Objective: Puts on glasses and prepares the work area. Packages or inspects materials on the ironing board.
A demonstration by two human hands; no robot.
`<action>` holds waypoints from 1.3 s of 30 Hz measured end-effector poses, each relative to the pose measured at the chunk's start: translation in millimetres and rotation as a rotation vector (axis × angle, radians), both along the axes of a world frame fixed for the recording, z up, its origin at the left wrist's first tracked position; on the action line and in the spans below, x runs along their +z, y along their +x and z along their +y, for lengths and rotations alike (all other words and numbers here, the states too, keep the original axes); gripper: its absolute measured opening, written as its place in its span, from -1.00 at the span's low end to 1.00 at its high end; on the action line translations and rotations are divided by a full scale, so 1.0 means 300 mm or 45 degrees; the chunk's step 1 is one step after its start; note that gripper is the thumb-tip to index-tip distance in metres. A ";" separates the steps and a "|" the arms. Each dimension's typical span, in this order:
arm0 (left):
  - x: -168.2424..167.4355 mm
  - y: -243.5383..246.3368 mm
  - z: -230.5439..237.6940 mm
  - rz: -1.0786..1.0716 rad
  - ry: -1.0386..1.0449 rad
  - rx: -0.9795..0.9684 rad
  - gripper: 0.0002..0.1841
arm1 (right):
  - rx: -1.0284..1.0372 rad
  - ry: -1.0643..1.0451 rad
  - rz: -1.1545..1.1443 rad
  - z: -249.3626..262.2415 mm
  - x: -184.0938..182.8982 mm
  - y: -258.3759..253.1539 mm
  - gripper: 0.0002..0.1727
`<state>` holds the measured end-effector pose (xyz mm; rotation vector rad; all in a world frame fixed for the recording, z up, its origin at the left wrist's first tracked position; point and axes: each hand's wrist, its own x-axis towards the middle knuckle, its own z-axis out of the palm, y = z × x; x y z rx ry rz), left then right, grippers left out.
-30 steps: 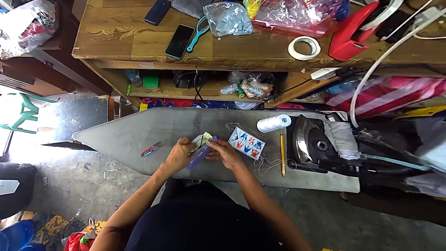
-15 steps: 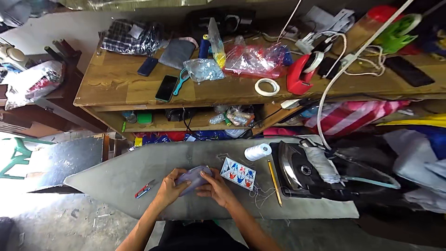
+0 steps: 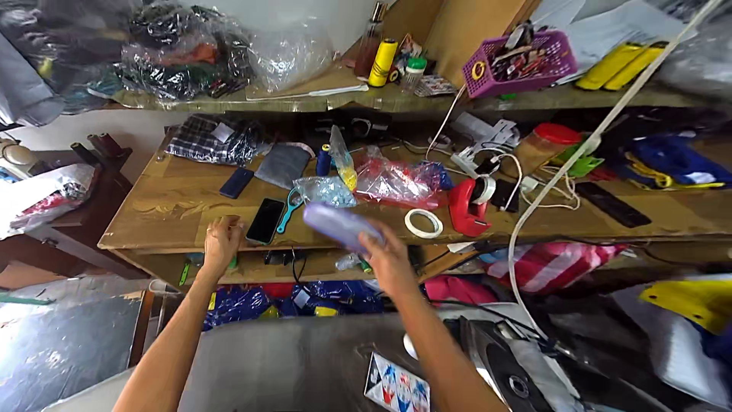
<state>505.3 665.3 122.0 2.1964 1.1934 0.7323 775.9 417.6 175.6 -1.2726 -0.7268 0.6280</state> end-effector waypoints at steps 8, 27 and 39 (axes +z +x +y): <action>-0.217 0.126 0.237 0.396 0.199 0.432 -0.35 | -0.490 -0.209 -1.275 0.672 0.467 0.526 -0.42; -0.232 0.119 0.233 0.365 0.286 0.446 -0.39 | 0.404 -0.397 -1.919 0.563 -0.257 0.347 -0.56; -0.192 0.133 0.189 -0.012 0.392 0.270 -0.60 | -0.209 0.042 -0.595 0.586 -0.218 0.433 -0.75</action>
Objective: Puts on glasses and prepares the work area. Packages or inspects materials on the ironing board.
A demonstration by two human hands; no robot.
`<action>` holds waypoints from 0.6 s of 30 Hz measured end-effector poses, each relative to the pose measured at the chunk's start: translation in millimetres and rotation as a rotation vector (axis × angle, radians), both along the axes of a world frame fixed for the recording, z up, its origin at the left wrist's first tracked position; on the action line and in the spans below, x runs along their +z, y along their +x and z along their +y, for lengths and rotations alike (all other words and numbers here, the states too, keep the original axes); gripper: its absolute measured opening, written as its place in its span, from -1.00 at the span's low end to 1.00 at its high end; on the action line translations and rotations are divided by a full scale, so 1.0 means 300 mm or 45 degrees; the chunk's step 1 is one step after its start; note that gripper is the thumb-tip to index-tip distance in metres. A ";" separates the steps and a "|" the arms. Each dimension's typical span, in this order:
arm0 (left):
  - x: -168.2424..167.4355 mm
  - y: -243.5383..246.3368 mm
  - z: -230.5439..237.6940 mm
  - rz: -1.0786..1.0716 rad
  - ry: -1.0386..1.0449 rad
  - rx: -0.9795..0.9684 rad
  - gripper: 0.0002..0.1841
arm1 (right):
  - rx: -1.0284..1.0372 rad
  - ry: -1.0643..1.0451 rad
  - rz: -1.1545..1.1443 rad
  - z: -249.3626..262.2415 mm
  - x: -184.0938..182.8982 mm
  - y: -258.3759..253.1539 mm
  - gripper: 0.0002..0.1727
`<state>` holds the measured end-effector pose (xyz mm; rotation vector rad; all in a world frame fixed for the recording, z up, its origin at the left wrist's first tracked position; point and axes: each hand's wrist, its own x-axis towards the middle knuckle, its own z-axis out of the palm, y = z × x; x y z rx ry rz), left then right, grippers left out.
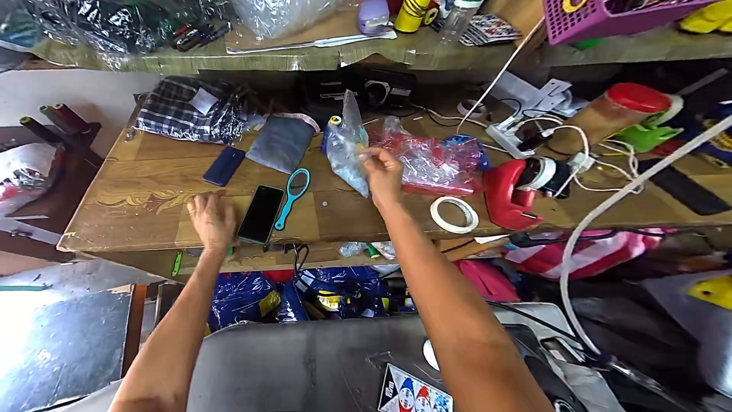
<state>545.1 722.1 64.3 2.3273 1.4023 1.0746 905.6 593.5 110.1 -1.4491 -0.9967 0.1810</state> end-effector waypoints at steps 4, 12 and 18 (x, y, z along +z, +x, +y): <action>0.149 0.296 -0.190 0.100 -0.031 -0.603 -0.73 | 0.009 0.181 0.399 -0.055 0.078 -0.042 -0.80; 0.073 0.598 -0.249 0.664 -0.296 -0.780 -0.71 | 0.174 0.228 0.638 -0.634 0.159 -0.379 -0.74; 0.131 0.568 -0.290 0.844 -0.328 -0.722 -0.74 | 0.322 0.073 0.848 -0.974 -0.192 -0.732 -0.81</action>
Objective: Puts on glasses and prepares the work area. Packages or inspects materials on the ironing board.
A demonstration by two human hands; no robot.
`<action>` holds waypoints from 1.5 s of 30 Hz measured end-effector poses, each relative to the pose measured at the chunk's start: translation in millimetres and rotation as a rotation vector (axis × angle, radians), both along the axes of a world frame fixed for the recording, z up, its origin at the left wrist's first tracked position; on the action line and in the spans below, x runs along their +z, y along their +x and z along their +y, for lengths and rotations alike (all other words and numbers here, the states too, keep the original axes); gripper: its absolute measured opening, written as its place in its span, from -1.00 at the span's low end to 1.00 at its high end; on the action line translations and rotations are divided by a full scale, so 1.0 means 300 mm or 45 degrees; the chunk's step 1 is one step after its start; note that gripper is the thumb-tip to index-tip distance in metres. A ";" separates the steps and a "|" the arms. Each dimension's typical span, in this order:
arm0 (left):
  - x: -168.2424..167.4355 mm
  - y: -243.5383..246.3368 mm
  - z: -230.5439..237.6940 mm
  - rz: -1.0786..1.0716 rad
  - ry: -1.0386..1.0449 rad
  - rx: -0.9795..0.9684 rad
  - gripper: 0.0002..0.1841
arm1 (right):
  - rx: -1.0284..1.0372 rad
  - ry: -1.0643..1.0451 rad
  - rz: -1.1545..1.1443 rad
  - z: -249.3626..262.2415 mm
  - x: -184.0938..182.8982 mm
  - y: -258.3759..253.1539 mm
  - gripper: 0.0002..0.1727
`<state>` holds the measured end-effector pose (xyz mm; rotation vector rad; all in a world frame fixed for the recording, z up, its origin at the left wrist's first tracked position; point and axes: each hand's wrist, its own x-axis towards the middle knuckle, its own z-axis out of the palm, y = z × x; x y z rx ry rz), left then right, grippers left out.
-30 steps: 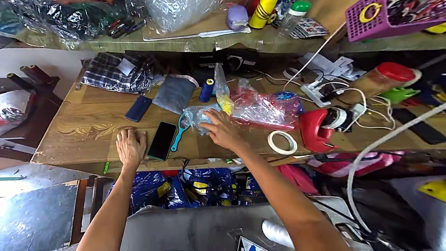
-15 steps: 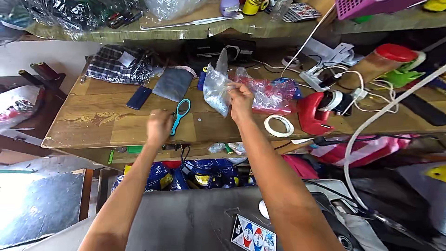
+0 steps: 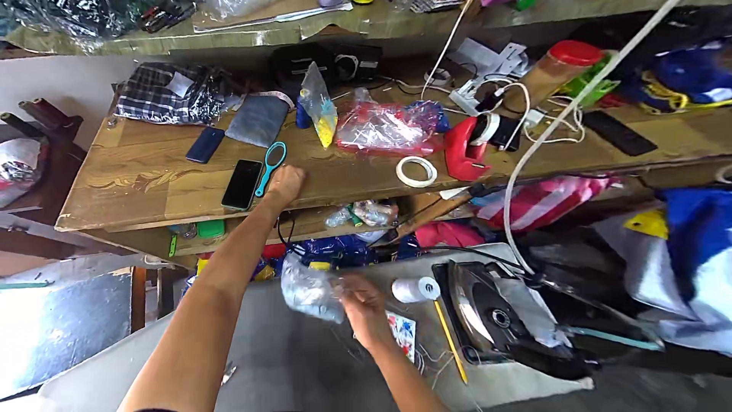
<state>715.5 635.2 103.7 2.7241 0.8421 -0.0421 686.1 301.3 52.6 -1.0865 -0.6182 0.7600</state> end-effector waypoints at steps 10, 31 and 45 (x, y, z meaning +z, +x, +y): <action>0.220 -0.587 -0.601 -0.669 -0.765 -0.234 -0.81 | 0.317 -0.125 -0.017 -0.188 -0.114 -0.034 -0.50; 0.045 -0.625 -0.864 -0.054 0.051 -0.783 -0.75 | 0.082 -0.532 -0.318 -0.222 0.014 -0.127 -0.81; 0.041 -0.667 -0.838 -0.096 -0.171 -0.592 -0.71 | 0.372 -1.496 -1.377 -0.250 -0.133 0.144 -0.32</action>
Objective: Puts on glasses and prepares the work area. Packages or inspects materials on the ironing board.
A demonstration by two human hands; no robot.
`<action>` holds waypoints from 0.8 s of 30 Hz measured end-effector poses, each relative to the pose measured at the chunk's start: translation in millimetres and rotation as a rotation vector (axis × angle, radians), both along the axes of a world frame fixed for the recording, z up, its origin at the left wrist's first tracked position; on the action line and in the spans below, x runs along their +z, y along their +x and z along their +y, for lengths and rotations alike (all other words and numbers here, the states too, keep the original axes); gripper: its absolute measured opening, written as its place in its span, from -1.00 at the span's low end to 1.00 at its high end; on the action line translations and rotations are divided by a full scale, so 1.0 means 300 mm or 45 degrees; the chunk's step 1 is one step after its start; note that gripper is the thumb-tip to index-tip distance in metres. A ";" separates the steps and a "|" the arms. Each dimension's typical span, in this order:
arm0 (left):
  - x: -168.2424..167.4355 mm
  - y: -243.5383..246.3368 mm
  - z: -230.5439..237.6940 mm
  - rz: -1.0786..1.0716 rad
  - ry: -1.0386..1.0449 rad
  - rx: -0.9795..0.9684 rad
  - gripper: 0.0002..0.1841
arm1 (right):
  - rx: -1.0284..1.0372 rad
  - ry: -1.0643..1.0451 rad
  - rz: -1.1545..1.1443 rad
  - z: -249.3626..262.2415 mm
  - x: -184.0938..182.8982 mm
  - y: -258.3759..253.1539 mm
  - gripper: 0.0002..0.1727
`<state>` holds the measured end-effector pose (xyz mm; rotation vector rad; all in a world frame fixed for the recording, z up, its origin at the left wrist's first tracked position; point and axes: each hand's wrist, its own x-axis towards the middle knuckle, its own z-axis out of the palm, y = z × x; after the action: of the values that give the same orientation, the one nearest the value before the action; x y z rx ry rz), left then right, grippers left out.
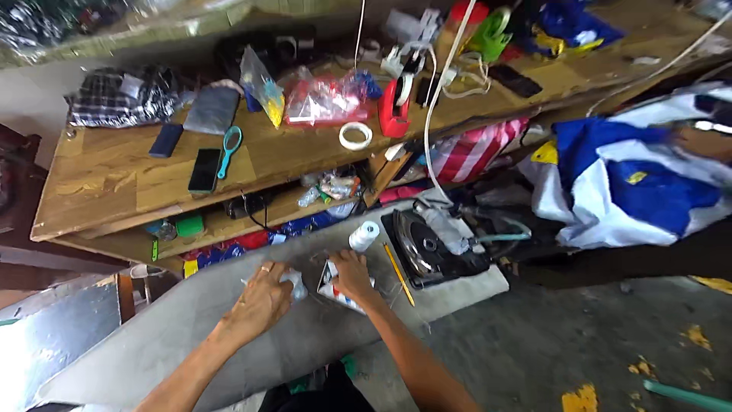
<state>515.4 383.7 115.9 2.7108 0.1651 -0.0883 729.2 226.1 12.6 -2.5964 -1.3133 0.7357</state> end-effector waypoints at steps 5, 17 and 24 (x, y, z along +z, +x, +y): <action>0.063 0.045 0.044 0.178 -0.246 0.029 -0.74 | 0.008 0.033 0.330 0.011 0.115 0.040 -0.70; 0.055 0.168 0.195 0.404 -0.804 -0.100 -0.48 | -0.745 1.588 1.060 0.211 0.542 0.388 -0.65; -0.028 0.434 0.519 -0.167 -0.306 0.328 -0.54 | -0.653 1.993 1.035 0.743 0.837 0.723 -0.74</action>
<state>645.6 539.3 107.5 2.4235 0.4337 0.1361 946.0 449.1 263.7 -1.0323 -0.4541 0.2984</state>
